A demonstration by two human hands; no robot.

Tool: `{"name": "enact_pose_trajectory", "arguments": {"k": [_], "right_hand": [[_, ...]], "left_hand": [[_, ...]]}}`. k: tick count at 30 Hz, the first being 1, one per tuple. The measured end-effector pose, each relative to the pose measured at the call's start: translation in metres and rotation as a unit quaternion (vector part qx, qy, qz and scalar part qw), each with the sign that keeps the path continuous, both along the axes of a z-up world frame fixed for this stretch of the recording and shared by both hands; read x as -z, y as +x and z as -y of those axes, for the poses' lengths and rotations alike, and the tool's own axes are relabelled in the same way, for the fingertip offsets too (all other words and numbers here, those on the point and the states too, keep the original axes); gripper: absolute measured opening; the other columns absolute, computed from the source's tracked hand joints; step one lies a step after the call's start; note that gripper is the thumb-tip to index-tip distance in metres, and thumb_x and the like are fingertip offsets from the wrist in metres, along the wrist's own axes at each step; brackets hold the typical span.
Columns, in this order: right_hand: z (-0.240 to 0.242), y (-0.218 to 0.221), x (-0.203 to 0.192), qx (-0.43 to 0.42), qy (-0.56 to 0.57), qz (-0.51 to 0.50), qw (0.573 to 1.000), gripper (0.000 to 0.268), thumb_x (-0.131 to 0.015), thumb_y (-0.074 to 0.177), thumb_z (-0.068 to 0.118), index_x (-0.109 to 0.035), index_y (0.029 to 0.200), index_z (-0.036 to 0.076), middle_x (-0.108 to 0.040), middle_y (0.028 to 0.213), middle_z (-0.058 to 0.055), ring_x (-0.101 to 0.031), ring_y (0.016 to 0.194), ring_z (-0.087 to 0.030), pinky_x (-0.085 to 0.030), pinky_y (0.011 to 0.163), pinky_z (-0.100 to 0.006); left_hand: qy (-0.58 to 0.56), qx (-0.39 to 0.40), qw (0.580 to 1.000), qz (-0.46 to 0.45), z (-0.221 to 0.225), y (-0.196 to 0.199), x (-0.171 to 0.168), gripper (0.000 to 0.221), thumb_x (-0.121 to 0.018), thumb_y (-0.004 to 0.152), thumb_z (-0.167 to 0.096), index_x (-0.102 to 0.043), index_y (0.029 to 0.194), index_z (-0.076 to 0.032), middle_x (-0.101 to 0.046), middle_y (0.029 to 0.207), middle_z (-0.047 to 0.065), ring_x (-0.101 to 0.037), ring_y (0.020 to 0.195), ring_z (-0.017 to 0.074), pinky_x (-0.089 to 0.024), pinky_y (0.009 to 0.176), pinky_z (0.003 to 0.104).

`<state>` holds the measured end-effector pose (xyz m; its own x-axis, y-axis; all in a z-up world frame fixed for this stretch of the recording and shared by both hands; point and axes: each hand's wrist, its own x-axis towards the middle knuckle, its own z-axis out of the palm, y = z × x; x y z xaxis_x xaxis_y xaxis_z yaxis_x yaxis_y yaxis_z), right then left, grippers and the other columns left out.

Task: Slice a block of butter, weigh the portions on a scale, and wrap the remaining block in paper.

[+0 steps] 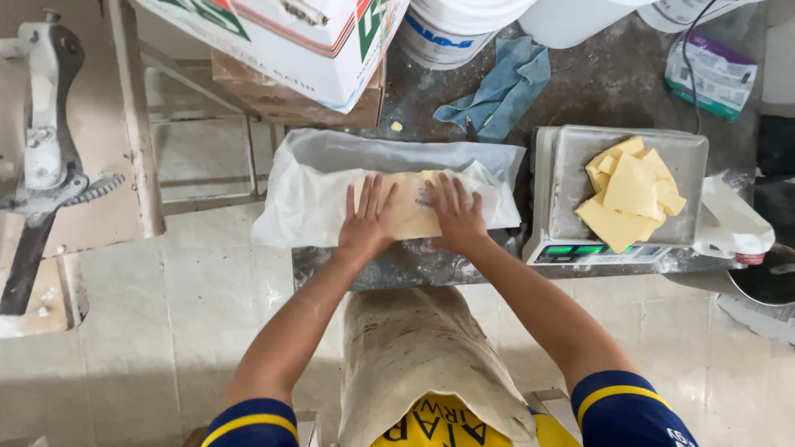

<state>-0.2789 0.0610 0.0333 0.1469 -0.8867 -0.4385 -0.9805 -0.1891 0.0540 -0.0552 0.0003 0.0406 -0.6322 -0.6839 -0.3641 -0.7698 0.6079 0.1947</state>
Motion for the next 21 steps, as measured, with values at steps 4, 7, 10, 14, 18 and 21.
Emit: {"name": "enact_pose_trajectory", "arguments": {"k": [4,7,10,14,18,21], "right_hand": [[0.009,-0.001,0.002,-0.015,0.011,-0.039,0.999,0.15,-0.089,0.055,0.065,-0.001,0.167,0.019,-0.007,0.17,-0.022,-0.019,0.153,-0.037,-0.031,0.11,-0.062],[0.023,-0.007,0.012,0.007,0.079,0.004,0.997,0.146,-0.09,0.063,0.057,0.006,0.166,0.02,-0.008,0.169,-0.023,-0.019,0.154,-0.035,-0.031,0.111,-0.062],[0.022,-0.01,0.005,0.01,0.097,0.042,0.994,0.137,-0.088,0.07,0.052,0.005,0.166,0.021,-0.021,0.165,-0.022,-0.028,0.15,-0.034,-0.034,0.108,-0.057],[0.028,-0.024,-0.006,-0.031,0.063,0.108,0.992,0.13,-0.08,0.066,0.049,-0.005,0.167,0.018,-0.053,0.135,-0.02,-0.06,0.121,-0.04,-0.049,0.095,-0.049],[0.055,-0.042,-0.037,-0.017,0.192,0.228,0.954,0.11,-0.077,0.072,0.052,-0.024,0.161,0.014,-0.065,0.124,-0.028,-0.065,0.117,-0.049,-0.049,0.101,-0.058],[0.075,-0.052,-0.043,0.048,0.315,0.282,0.905,0.093,-0.074,0.066,0.064,-0.057,0.146,0.02,-0.071,0.127,-0.023,-0.064,0.121,-0.047,-0.05,0.101,-0.054]], "left_hand": [[0.078,-0.029,0.997,-0.011,-0.009,0.001,0.005,0.139,-0.094,0.067,-0.031,0.003,0.166,-0.015,0.004,0.17,0.027,0.008,0.157,0.0427,0.005,0.122,0.07],[0.062,-0.022,0.997,-0.025,0.002,0.003,0.038,0.119,-0.083,0.077,-0.017,-0.005,0.167,-0.018,0.002,0.17,0.026,0.004,0.157,0.0438,-0.004,0.121,0.072],[0.05,0.0,0.999,-0.018,0.004,0.003,0.047,0.114,-0.08,0.076,-0.013,-0.011,0.166,-0.017,-0.002,0.17,0.027,-0.001,0.157,0.0469,-0.016,0.12,0.072],[0.078,0.029,0.996,0.035,0.022,-0.003,0.028,0.128,-0.09,0.063,-0.025,-0.014,0.165,-0.015,-0.007,0.169,0.026,-0.009,0.155,0.0492,-0.028,0.116,0.071],[0.177,0.045,0.982,0.04,0.068,0.002,0.033,0.129,-0.085,0.045,-0.053,-0.031,0.16,-0.032,-0.03,0.166,0.011,-0.031,0.151,0.0422,-0.043,0.105,0.068],[0.35,0.007,0.937,0.019,0.096,0.008,0.005,0.074,-0.088,0.063,-0.05,-0.069,0.132,-0.031,-0.075,0.123,-0.002,-0.068,0.121,0.0235,-0.056,0.099,0.043]]}}
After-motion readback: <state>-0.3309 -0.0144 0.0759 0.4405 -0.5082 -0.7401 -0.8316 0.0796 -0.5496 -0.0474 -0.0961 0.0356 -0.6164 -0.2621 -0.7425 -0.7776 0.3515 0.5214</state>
